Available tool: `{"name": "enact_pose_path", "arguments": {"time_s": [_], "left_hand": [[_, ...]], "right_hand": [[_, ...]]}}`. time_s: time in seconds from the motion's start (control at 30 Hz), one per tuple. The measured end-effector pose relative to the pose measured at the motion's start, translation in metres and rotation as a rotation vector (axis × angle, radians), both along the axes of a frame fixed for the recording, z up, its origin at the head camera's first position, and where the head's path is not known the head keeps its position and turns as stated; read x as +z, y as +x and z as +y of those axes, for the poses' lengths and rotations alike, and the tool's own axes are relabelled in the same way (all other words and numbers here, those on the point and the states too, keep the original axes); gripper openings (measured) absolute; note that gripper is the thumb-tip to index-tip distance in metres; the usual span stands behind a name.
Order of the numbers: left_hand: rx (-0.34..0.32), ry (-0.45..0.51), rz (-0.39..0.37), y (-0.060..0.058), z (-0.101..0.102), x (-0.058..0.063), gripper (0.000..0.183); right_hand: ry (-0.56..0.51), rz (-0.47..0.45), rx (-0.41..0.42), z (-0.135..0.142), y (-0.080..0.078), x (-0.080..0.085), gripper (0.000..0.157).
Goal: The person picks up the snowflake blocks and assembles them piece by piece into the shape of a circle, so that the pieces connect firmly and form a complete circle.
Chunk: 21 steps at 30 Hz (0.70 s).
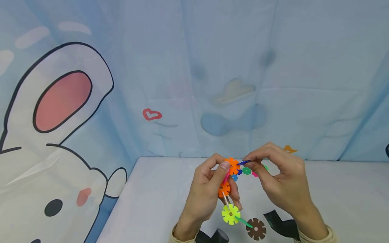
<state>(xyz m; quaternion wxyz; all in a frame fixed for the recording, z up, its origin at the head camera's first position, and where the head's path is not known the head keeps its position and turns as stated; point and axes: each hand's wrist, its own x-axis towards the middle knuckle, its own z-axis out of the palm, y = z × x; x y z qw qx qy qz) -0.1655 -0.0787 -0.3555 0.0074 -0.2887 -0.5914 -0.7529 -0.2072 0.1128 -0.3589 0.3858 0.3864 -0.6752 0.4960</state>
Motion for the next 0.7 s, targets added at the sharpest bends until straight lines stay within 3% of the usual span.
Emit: {"name": "enact_pose_path", "arguments": {"time_s": [0.27,0.47,0.7], "left_hand": [[0.033,-0.01,-0.074,0.0015,0.0043,0.0002,0.035],[0.06,-0.039,-0.119,0.0026,0.0063,0.0006,0.035],[0.084,-0.047,-0.139,0.0027,0.0057,0.0001,0.036]], "right_hand": [[0.016,0.075,-0.107,-0.0032,0.0052,0.0061,0.041],[0.026,0.106,-0.159,-0.0049,0.0064,0.0067,0.044],[-0.012,0.109,-0.143,-0.0092,0.0039,0.0017,0.036]]}}
